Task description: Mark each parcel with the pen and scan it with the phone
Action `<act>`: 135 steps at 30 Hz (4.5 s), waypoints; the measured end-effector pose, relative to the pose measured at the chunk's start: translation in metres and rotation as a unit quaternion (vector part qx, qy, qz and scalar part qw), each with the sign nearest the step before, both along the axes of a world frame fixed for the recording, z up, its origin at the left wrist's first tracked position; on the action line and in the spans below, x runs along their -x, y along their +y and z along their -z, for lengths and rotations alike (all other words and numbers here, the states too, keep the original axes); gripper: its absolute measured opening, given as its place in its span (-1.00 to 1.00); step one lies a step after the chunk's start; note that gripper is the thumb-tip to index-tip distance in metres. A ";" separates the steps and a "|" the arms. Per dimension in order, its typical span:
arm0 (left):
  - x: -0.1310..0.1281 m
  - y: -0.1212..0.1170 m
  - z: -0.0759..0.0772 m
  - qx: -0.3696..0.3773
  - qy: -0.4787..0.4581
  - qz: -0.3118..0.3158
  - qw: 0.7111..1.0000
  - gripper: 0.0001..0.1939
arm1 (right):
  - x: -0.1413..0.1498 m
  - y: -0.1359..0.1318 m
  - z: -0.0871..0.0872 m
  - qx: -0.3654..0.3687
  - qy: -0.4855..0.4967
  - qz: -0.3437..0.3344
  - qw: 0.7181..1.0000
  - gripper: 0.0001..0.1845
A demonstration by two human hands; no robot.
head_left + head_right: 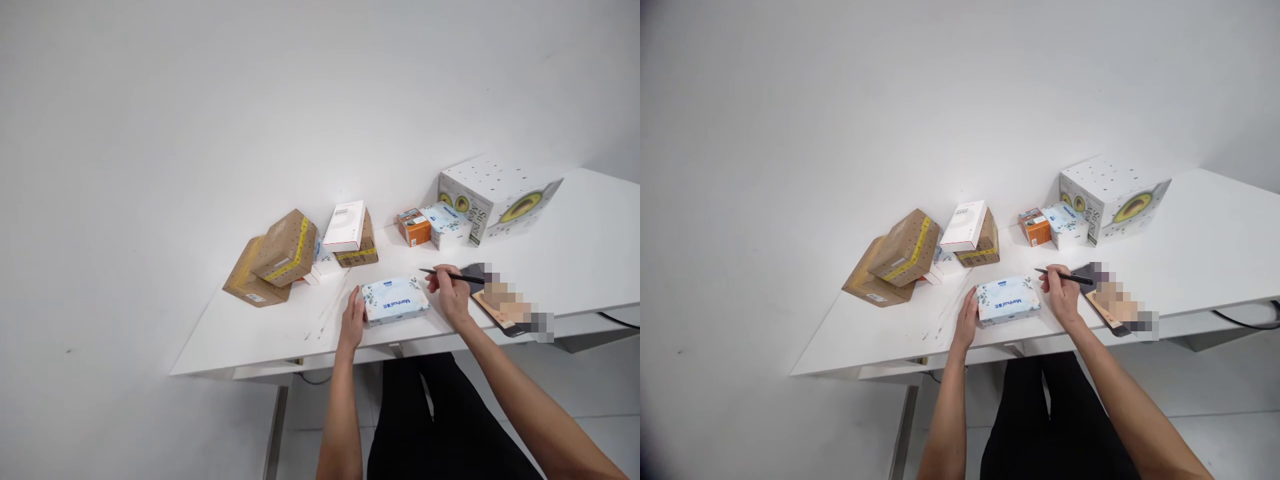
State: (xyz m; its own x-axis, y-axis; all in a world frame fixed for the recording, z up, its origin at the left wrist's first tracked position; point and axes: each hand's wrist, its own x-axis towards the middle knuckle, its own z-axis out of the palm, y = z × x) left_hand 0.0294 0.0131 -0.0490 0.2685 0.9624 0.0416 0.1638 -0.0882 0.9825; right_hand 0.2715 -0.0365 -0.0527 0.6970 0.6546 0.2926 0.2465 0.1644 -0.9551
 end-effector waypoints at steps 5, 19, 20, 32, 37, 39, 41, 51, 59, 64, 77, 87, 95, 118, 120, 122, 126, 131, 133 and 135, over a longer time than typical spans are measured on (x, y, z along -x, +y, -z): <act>-0.008 -0.005 0.012 -0.095 0.037 -0.038 0.994 -0.40 | 0.011 0.012 -0.003 -0.017 0.211 -0.067 0.975 -0.67; -0.010 -0.010 0.016 -0.121 0.061 0.032 0.990 0.14 | 0.015 0.006 0.011 -0.001 0.061 -0.091 0.994 -0.73; -0.010 -0.010 0.017 -0.133 0.087 0.038 0.987 0.15 | 0.015 0.007 0.013 -0.006 0.064 -0.083 0.994 -0.74; -0.009 -0.009 0.016 -0.150 0.162 0.048 0.974 0.16 | 0.008 0.013 -0.003 -0.103 0.180 0.034 0.978 -0.77; -0.010 -0.009 0.015 -0.163 0.157 0.048 0.973 0.16 | 0.017 0.006 -0.033 -0.158 0.209 -0.018 0.965 -0.84; -0.011 -0.009 0.014 -0.169 0.165 0.046 0.971 0.15 | 0.027 0.001 -0.051 -0.149 0.191 -0.085 0.967 -0.87; -0.011 -0.009 0.014 -0.177 0.169 0.044 0.969 0.14 | 0.037 -0.002 -0.066 -0.133 0.167 -0.148 0.966 -0.85; -0.010 -0.009 0.012 -0.190 0.182 0.051 0.963 0.10 | 0.048 0.021 -0.052 0.084 0.048 -0.296 0.950 -0.75; -0.008 -0.009 0.010 -0.165 0.135 0.062 0.975 0.10 | 0.047 0.016 -0.050 0.086 0.005 -0.325 0.942 -0.84; -0.008 -0.008 0.011 -0.144 0.112 0.063 0.981 0.10 | 0.051 0.018 -0.051 0.091 -0.073 -0.362 0.925 -0.83; -0.008 -0.010 0.009 -0.143 0.118 0.056 0.981 0.08 | 0.053 0.016 -0.044 0.106 -0.117 -0.337 0.928 -0.76; -0.008 -0.010 0.009 -0.128 0.094 0.061 0.985 0.08 | 0.055 0.015 -0.049 0.127 -0.175 -0.335 0.917 -0.74; -0.008 -0.010 0.009 -0.121 0.090 0.063 0.987 0.09 | 0.055 0.017 -0.052 0.117 -0.192 -0.356 0.907 -0.76; -0.007 -0.010 0.009 -0.125 0.089 0.061 0.986 0.06 | 0.055 0.017 -0.053 0.111 -0.204 -0.354 0.906 -0.74; -0.007 -0.011 0.008 -0.123 0.086 0.057 0.987 0.07 | 0.055 0.017 -0.053 0.113 -0.207 -0.352 0.906 -0.75; -0.007 -0.011 0.009 -0.124 0.084 0.056 0.987 0.07 | 0.055 0.017 -0.051 0.111 -0.195 -0.348 0.910 -0.76; -0.006 -0.010 0.010 -0.132 0.088 0.060 0.986 0.06 | 0.055 0.016 -0.048 0.081 -0.093 -0.321 0.939 -0.78; -0.005 -0.009 0.012 -0.116 0.098 0.057 0.987 0.08 | 0.040 0.008 -0.054 -0.003 0.088 -0.234 0.968 -0.77; -0.005 -0.009 0.011 -0.113 0.097 0.060 0.987 0.08 | 0.024 0.004 -0.055 -0.035 0.108 -0.174 0.978 -0.75; -0.005 -0.009 0.011 -0.111 0.095 0.063 0.987 0.07 | 0.004 -0.001 -0.053 0.007 0.074 -0.127 0.989 -0.72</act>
